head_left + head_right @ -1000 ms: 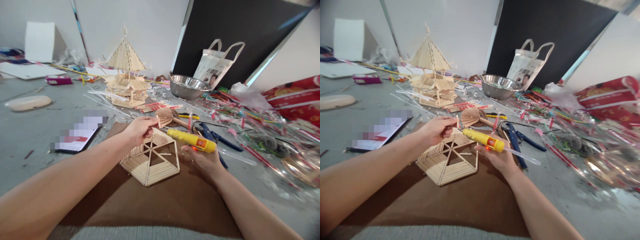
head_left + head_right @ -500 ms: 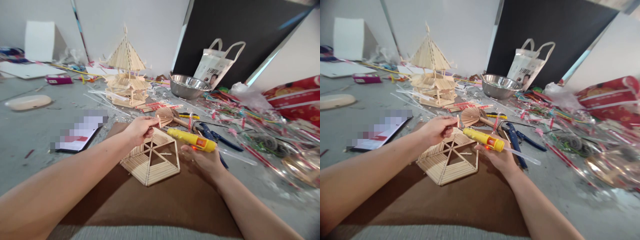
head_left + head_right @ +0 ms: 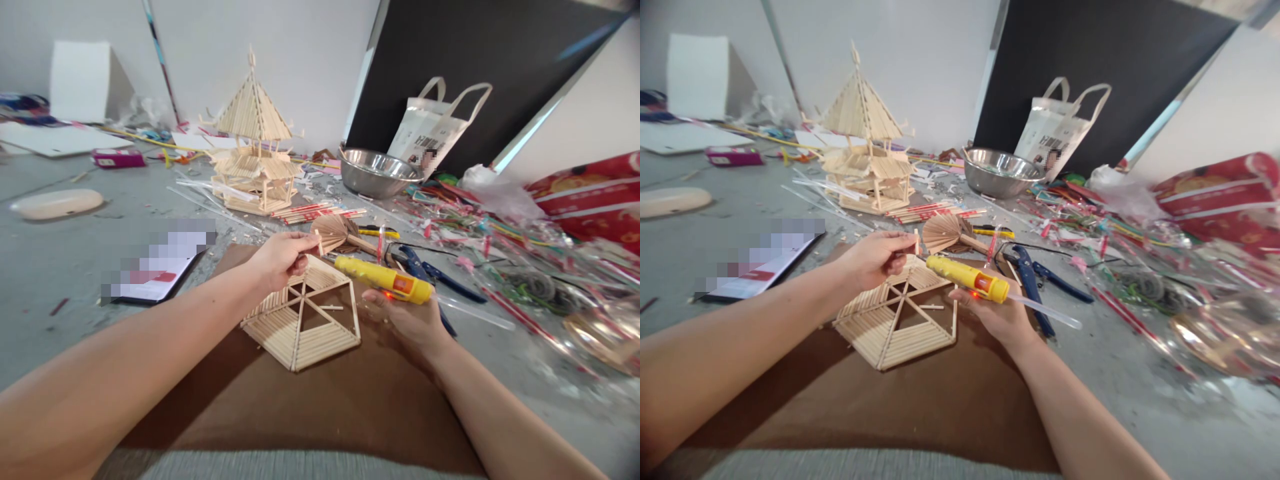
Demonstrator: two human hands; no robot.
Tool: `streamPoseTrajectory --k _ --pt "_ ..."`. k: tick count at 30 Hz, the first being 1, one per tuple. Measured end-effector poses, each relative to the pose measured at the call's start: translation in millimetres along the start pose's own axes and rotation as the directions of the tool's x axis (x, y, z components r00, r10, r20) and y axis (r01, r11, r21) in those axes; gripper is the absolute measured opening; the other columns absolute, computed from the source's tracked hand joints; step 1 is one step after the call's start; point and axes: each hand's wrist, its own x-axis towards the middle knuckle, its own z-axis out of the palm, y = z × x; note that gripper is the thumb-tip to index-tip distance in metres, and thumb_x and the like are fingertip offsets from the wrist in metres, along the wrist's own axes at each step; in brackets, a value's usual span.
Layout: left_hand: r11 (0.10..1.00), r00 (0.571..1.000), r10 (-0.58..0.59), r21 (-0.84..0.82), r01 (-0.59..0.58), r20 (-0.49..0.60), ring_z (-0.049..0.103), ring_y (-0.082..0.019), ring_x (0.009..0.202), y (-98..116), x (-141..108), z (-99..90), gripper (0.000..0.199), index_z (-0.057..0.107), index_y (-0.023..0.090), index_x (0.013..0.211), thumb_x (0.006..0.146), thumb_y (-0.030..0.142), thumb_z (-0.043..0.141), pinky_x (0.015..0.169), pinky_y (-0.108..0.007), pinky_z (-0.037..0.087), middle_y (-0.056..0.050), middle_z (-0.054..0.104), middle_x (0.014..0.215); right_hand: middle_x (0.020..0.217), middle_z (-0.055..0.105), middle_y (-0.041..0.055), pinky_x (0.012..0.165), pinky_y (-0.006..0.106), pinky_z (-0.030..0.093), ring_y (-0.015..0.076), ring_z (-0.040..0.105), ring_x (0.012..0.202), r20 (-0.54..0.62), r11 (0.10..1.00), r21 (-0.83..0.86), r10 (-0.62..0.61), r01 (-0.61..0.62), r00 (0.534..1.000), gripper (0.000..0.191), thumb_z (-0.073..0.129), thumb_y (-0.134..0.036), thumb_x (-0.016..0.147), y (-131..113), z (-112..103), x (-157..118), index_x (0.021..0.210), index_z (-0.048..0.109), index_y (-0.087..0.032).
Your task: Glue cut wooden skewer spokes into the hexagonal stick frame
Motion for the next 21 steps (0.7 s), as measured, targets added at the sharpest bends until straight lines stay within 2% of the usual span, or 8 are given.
streamPoseTrajectory --k 8,16,21 --pt "1.000 1.000 0.004 0.002 -0.004 0.013 0.027 0.000 0.032 -0.9 0.8 -1.1 0.013 0.051 0.012 0.058 0.069 0.019 0.053 0.032 -0.016 0.013 0.002 0.051 0.056 0.068 0.061 -0.0003 0.055 0.028 0.049 0.0150 0.057 0.060 -0.005 1.000 -0.004 0.030 -0.030 1.000 0.018 0.064 -0.029 0.057 1.3 -0.2 -0.2 0.073 0.060 -0.021" --pt "0.999 0.999 -0.007 0.054 0.004 0.050 0.026 0.000 0.032 -0.7 0.3 -1.7 0.015 0.052 0.013 0.056 0.068 0.021 0.054 0.032 -0.017 0.012 0.003 0.048 0.053 0.069 0.063 0.0003 0.057 0.028 0.050 0.0144 0.058 0.061 -0.067 0.992 0.087 0.094 -0.088 0.993 0.022 0.067 -0.028 0.053 -6.5 1.8 3.6 0.072 0.060 -0.019" --pt "0.993 0.996 -0.014 0.120 0.004 0.088 0.027 0.000 0.032 -0.2 -2.1 0.3 0.011 0.053 0.014 0.059 0.068 0.020 0.055 0.033 -0.017 0.012 0.001 0.052 0.056 0.057 0.058 -0.0006 0.045 0.026 0.046 0.0134 0.054 0.053 -0.118 0.983 0.142 0.138 -0.121 0.983 0.019 0.066 -0.031 0.054 -17.5 -0.9 9.6 0.066 0.059 -0.018"
